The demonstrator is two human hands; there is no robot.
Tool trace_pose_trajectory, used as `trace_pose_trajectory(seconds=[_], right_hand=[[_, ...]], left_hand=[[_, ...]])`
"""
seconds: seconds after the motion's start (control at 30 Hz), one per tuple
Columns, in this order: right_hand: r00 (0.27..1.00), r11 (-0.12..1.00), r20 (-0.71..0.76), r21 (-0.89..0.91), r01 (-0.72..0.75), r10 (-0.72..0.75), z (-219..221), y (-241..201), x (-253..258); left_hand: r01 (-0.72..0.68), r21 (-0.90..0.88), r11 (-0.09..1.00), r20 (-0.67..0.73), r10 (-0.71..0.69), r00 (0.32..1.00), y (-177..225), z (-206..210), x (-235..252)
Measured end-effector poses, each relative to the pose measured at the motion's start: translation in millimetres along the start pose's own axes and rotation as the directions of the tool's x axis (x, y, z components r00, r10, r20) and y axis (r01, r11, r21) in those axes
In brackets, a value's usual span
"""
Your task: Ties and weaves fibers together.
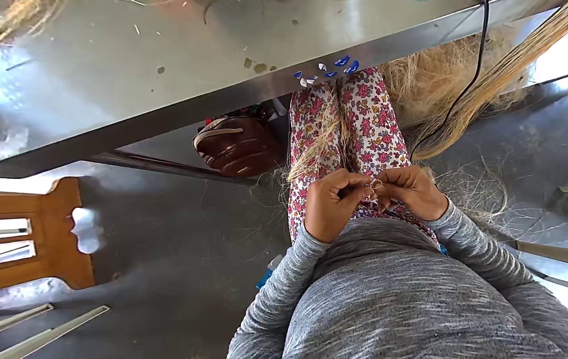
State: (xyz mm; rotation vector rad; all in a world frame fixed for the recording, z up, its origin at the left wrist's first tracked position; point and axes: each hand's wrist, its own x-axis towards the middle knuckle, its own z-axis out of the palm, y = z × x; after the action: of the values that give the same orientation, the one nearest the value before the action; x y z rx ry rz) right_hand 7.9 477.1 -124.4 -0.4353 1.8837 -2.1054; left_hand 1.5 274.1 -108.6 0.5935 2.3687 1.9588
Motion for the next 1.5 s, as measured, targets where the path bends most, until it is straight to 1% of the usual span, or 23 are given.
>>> trace_pose_trajectory(seconds=[0.13,0.27,0.47,0.57,0.6,0.67,0.73,0.77,0.87,0.97,1.03,1.1,1.17,1.23,1.3,1.37,1.43,1.5], right_hand=[[1.000,0.999,0.015,-0.030,-0.017,0.018,-1.0,-1.6,1.0],[0.998,0.998,0.026,-0.009,-0.057,0.057,-2.9,0.5,1.6],[0.988,0.981,0.001,0.122,-0.151,0.152,-2.4,0.5,3.4],[0.985,0.970,0.031,0.169,-0.175,0.172,-5.8,4.1,6.9],[0.988,0.975,0.038,0.155,-0.157,0.153,-7.8,5.6,8.1],[0.996,0.991,0.008,0.100,-0.085,0.084,-10.8,8.5,9.8],[0.997,0.999,-0.075,0.037,-0.013,0.016,-9.2,8.6,11.8],[0.994,1.000,-0.112,0.021,0.022,-0.019,-6.7,8.5,13.0],[0.983,0.994,-0.161,0.044,0.096,-0.088,5.9,8.4,17.6],[0.980,0.990,-0.171,0.075,0.118,-0.104,18.0,9.7,22.4],[0.972,0.986,-0.198,0.072,0.148,-0.131,21.1,14.8,25.6],[0.973,0.987,-0.186,0.060,0.147,-0.133,18.8,17.0,26.2],[0.981,0.987,-0.143,0.073,0.143,-0.131,12.9,17.3,24.1],[0.988,0.988,-0.104,0.085,0.125,-0.116,4.9,15.5,21.0],[0.994,0.987,-0.054,0.122,0.101,-0.095,-5.5,14.0,18.7],[0.996,0.975,0.004,0.204,0.087,-0.089,-17.8,14.0,18.7],[0.996,0.960,0.023,0.268,0.079,-0.089,-25.1,11.4,18.6],[0.996,0.968,0.006,0.234,0.090,-0.094,-28.3,6.3,16.9]], left_hand=[[0.043,-0.042,0.998,0.023,-0.042,0.999,-1.4,1.0,1.1],[0.027,-0.040,0.999,0.014,-0.027,1.000,-4.9,3.3,1.2],[0.019,-0.074,0.997,-0.053,-0.023,0.998,-11.7,10.2,0.7],[0.053,-0.107,0.993,-0.079,-0.061,0.995,-13.9,11.8,2.2],[0.076,-0.149,0.986,-0.082,-0.088,0.993,-14.4,11.2,3.6],[0.150,-0.310,0.939,-0.090,-0.186,0.978,-14.4,9.6,7.8],[0.239,-0.468,0.851,-0.081,-0.311,0.947,-11.1,8.8,11.8],[0.265,-0.516,0.815,-0.069,-0.348,0.935,-8.8,8.4,13.6],[0.288,-0.569,0.771,-0.072,-0.395,0.916,-2.4,11.6,16.8],[0.295,-0.569,0.768,-0.085,-0.412,0.907,-0.9,17.0,15.4],[0.301,-0.603,0.739,-0.094,-0.440,0.893,-1.5,17.8,16.8],[0.301,-0.611,0.732,-0.097,-0.447,0.889,-2.3,15.1,17.2],[0.283,-0.613,0.738,-0.085,-0.417,0.905,-5.4,10.8,15.7],[0.279,-0.622,0.732,-0.046,-0.389,0.920,-6.0,5.4,14.8],[0.325,-0.634,0.702,0.048,-0.384,0.922,-5.1,-3.0,14.0],[0.401,-0.618,0.677,0.171,-0.382,0.908,-7.8,-13.3,13.6],[0.452,-0.595,0.665,0.277,-0.359,0.892,-11.6,-21.6,13.5],[0.480,-0.617,0.624,0.366,-0.313,0.877,-11.9,-26.9,13.2]])
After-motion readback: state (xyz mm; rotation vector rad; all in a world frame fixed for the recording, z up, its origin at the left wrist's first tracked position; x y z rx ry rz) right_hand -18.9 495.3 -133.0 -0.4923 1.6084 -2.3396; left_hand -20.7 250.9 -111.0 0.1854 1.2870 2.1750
